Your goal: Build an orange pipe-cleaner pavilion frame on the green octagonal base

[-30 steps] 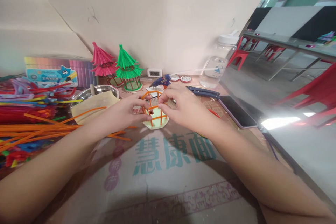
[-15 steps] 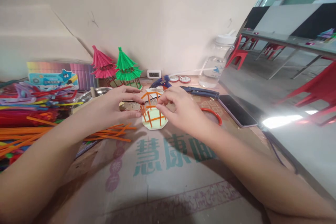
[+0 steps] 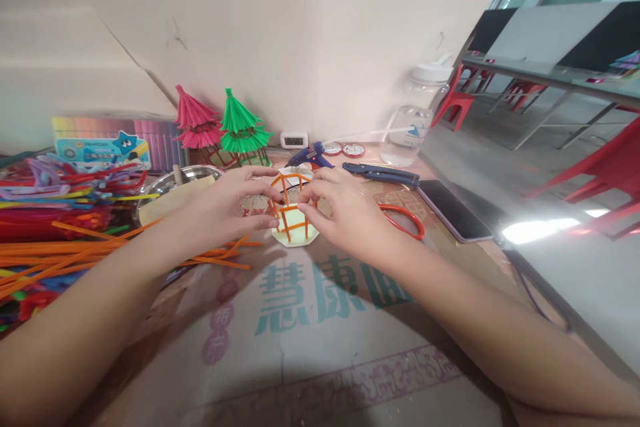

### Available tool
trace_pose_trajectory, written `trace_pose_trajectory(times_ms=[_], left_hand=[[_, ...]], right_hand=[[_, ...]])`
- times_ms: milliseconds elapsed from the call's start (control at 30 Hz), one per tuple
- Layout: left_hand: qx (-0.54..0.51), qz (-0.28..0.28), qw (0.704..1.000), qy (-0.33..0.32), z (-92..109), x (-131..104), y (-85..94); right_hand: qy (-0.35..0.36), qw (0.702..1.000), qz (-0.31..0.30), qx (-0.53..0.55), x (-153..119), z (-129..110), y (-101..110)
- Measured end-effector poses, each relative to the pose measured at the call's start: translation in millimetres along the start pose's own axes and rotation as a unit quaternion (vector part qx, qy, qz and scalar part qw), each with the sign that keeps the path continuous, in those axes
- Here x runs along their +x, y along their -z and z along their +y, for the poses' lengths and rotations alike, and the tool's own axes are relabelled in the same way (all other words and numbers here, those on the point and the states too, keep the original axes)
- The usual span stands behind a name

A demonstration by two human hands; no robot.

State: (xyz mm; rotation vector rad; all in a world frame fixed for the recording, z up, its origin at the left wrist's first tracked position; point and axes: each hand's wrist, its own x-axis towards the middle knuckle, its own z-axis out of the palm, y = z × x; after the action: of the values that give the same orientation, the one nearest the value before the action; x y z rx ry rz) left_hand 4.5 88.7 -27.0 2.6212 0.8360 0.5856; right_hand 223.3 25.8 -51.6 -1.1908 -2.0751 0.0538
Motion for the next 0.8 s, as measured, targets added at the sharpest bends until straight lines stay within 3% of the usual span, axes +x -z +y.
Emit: trace_pose_trajectory(times_ms=[333, 567, 800], left_hand=[[0.056, 0.056, 0.996, -0.025, 1.9, -5.9, -2.9], [0.073, 0.115, 0.988, -0.074, 7.1, -5.0, -11.9], [0.116, 0.138, 0.979, -0.091, 11.3, -6.0, -15.4]], right_hand=[[0.012, 1.000, -0.006, -0.024, -1.2, 2.0, -1.4], [0.036, 0.998, 0.030, -0.039, 0.8, -0.5, 5.5], [-0.076, 0.991, 0.108, 0.032, -18.3, -3.9, 11.2]])
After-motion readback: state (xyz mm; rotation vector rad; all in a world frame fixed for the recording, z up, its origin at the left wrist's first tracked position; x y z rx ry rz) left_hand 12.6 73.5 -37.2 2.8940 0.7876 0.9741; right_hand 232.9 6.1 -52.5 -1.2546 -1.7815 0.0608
